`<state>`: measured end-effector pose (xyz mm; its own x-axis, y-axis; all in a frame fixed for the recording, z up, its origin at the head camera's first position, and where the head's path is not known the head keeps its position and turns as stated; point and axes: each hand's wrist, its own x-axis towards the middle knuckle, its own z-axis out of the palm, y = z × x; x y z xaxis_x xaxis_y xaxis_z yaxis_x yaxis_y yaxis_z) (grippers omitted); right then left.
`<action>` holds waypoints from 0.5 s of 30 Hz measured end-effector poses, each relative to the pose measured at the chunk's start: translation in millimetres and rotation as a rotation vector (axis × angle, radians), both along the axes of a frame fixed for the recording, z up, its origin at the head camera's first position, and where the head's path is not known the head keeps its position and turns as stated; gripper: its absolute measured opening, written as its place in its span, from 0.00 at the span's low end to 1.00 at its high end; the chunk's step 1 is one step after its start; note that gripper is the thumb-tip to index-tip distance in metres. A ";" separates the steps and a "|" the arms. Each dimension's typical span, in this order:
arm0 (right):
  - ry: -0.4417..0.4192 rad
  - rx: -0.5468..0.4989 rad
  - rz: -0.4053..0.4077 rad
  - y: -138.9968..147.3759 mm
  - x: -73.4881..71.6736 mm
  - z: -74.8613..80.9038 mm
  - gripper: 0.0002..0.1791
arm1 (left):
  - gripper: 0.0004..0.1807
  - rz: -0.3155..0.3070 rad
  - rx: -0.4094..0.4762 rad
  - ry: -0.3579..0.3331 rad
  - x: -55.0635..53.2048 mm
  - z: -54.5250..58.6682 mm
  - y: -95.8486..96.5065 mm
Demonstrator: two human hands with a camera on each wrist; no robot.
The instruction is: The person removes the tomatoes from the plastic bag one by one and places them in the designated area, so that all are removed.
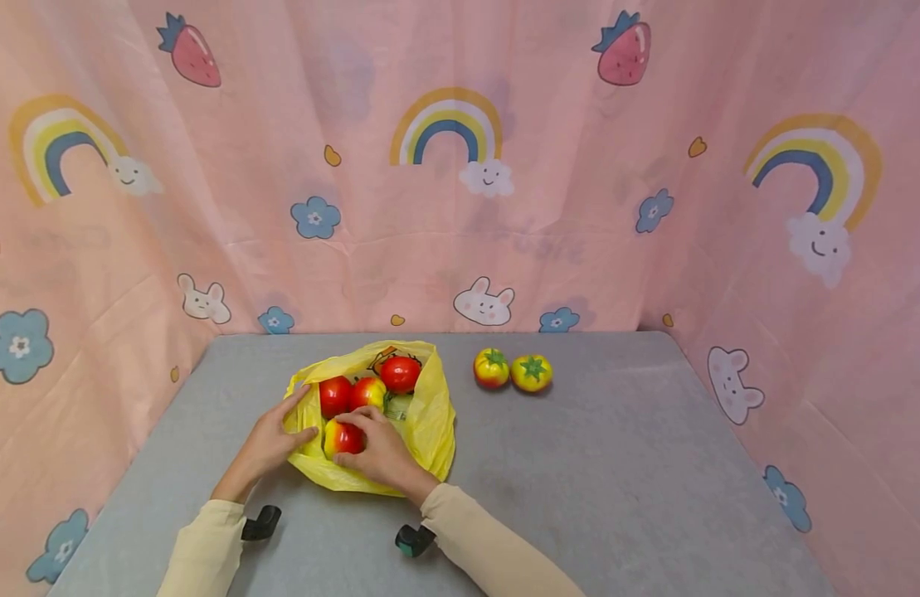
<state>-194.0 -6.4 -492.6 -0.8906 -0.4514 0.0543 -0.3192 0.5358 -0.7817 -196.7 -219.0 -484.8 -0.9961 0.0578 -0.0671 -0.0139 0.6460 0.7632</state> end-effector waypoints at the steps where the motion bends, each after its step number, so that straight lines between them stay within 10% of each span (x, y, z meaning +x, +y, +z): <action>1: 0.003 -0.002 -0.005 0.6 0.2 -0.5 0.29 | 0.41 -0.001 0.001 0.004 0.1 0.1 0.2; 15: -0.019 -0.019 -0.050 2.7 2.4 -1.8 0.33 | 0.41 -0.005 0.005 0.012 0.8 -0.9 0.5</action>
